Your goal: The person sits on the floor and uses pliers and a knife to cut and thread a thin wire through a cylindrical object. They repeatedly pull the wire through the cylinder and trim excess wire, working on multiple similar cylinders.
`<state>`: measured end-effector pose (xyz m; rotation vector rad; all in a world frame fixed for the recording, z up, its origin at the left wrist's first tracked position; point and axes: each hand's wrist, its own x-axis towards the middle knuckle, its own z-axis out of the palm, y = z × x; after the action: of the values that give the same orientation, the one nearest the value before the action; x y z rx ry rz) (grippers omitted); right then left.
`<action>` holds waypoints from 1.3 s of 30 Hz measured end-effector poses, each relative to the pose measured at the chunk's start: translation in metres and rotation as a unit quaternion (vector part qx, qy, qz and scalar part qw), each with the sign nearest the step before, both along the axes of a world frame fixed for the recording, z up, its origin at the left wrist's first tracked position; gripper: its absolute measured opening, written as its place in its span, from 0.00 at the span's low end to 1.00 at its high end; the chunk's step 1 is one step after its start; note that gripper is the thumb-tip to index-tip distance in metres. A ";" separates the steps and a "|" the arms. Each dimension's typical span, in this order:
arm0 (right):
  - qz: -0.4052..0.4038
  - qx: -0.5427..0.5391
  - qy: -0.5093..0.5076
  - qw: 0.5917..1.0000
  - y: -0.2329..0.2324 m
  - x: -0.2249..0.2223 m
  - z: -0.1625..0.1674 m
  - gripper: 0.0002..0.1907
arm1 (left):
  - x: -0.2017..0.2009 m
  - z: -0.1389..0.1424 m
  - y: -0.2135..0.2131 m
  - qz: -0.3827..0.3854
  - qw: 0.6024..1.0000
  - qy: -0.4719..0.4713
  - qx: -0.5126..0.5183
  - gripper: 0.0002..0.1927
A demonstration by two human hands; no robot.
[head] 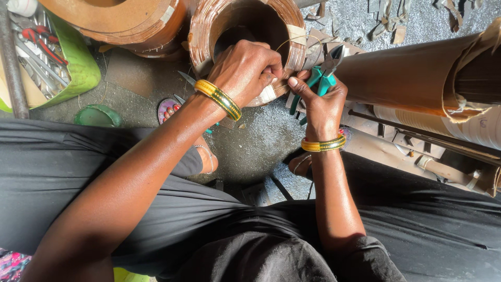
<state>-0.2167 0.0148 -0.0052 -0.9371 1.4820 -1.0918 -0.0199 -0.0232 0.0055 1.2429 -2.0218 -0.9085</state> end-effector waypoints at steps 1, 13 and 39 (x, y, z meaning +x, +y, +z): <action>0.012 0.003 -0.001 1.000 0.001 0.002 0.000 0.09 | 0.002 0.001 0.001 0.002 1.000 -0.009 -0.004 0.04; 0.058 0.000 -0.023 0.998 0.009 0.008 0.006 0.09 | 0.011 -0.002 0.027 -0.013 0.982 -0.178 -0.066 0.04; 0.050 -0.026 -0.010 0.998 0.008 0.006 -0.007 0.04 | 0.036 0.025 0.090 -0.204 0.898 -0.389 -0.026 0.06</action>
<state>-0.2109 0.0225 -0.0118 -1.0234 1.3812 -1.0677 0.0165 0.0664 0.0303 1.2969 -3.0025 -0.5516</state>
